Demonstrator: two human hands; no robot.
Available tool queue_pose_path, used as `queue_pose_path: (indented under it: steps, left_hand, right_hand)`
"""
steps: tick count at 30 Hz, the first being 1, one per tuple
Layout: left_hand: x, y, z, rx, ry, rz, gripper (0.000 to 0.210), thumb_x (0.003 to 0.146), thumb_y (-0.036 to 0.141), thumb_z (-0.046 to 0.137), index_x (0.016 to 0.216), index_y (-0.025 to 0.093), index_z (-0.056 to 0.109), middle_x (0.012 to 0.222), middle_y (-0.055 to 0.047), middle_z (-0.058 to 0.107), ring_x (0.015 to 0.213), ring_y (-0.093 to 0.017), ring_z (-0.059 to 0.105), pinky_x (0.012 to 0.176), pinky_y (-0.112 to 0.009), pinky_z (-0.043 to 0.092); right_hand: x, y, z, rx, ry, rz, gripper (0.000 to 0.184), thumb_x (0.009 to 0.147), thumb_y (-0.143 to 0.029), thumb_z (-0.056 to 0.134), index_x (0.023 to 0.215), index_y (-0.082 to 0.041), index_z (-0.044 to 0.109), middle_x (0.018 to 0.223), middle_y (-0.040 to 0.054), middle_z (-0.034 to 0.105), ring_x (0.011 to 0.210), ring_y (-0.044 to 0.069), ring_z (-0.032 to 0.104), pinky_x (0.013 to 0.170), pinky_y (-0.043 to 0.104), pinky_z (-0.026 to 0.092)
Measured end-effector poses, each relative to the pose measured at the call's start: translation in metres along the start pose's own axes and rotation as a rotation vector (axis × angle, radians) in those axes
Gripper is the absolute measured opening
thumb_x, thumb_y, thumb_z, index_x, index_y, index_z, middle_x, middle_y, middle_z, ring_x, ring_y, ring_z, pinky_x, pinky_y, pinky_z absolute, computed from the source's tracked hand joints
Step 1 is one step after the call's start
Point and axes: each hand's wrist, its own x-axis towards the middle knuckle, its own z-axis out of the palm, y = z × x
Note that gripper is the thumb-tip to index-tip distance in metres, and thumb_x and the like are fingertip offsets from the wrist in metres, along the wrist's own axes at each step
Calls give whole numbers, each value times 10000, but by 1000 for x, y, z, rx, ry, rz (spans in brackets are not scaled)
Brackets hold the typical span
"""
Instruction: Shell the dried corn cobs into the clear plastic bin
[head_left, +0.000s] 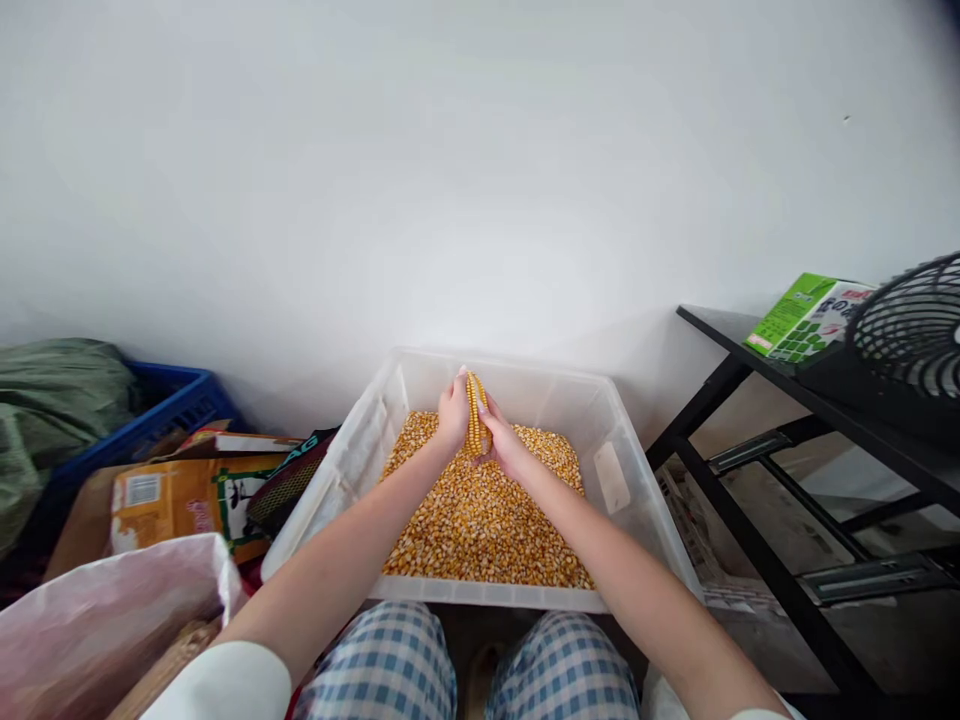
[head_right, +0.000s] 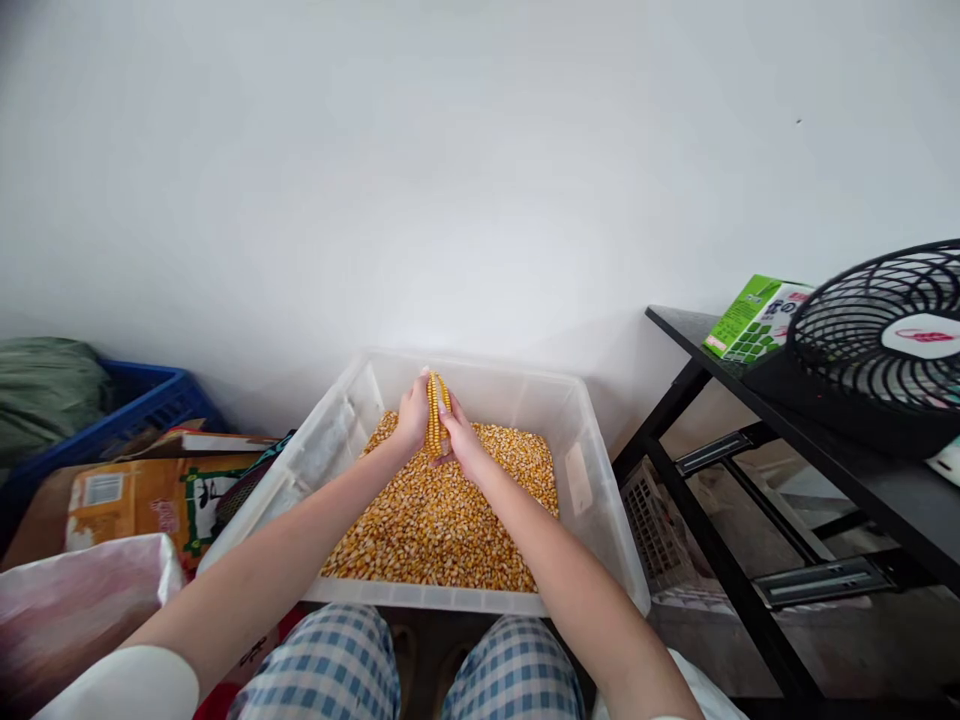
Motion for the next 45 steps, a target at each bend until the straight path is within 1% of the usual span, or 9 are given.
queue_pose_path:
  steps: [3, 7, 12, 17, 22, 27, 31, 35, 45]
  left_hand:
    - [-1, -1, 0, 31, 7, 27, 470, 730, 618, 379, 675, 166, 497, 579, 1, 478, 517, -122, 455, 506, -246, 374]
    - [-4, 1, 2, 258, -16, 285, 425, 756, 563, 408, 621, 166, 474, 560, 12, 464, 550, -114, 437, 532, -229, 341]
    - [-6, 15, -4, 384, 35, 464, 375, 809, 503, 361, 649, 177, 453, 553, 23, 437, 533, -104, 415, 507, -219, 297]
    - [-8, 30, -13, 537, -53, 607, 264, 799, 439, 430, 752, 191, 507, 550, 28, 465, 511, -102, 422, 513, -224, 278]
    - [-12, 30, -12, 510, -47, 578, 247, 782, 428, 466, 733, 191, 514, 522, 35, 447, 493, -97, 401, 503, -221, 258]
    - [-9, 22, -6, 404, -20, 510, 330, 789, 480, 429, 661, 178, 471, 525, 36, 407, 506, -96, 380, 498, -222, 270]
    - [1, 15, -4, 227, 83, 374, 405, 790, 546, 366, 629, 179, 427, 560, 25, 399, 527, -103, 385, 501, -228, 304]
    - [2, 10, -3, 171, 92, 328, 435, 765, 582, 378, 631, 174, 452, 577, 16, 417, 542, -108, 396, 513, -236, 320]
    - [7, 1, -3, -62, 64, 44, 500, 705, 654, 399, 683, 163, 489, 571, -11, 482, 486, -116, 473, 454, -242, 367]
  right_hand:
    - [2, -4, -2, 46, -39, 86, 526, 764, -580, 399, 1246, -372, 369, 1108, 20, 560, 718, 169, 580, 518, 350, 528]
    - [2, -8, -1, 100, -4, 65, 469, 773, -574, 386, 1198, -377, 408, 1095, -1, 560, 814, 176, 570, 582, 360, 533]
    - [1, -8, 5, 181, -2, -58, 429, 775, -393, 459, 1192, -432, 365, 1023, -40, 563, 826, 139, 550, 643, 335, 527]
    - [3, -10, 2, 237, -8, -85, 491, 689, -168, 450, 1127, -389, 441, 872, -44, 563, 777, 113, 535, 682, 329, 517]
    - [4, -12, -1, 282, 22, -29, 350, 713, -250, 444, 1054, -315, 493, 855, -20, 563, 755, 130, 549, 641, 335, 516]
    - [4, -9, 1, 243, 55, 31, 375, 722, -253, 446, 1090, -327, 461, 815, -31, 575, 687, 117, 549, 595, 298, 510]
    - [1, -8, 4, 269, -21, -28, 343, 767, -380, 457, 1106, -337, 454, 897, -28, 595, 718, 121, 560, 578, 277, 511]
    - [1, -3, 8, 203, 6, -18, 364, 763, -505, 468, 1073, -314, 482, 933, -11, 601, 722, 125, 570, 570, 283, 523]
    - [-3, -1, 14, 18, 54, -110, 398, 814, -459, 381, 1191, -338, 416, 1108, 3, 548, 828, 150, 564, 542, 274, 545]
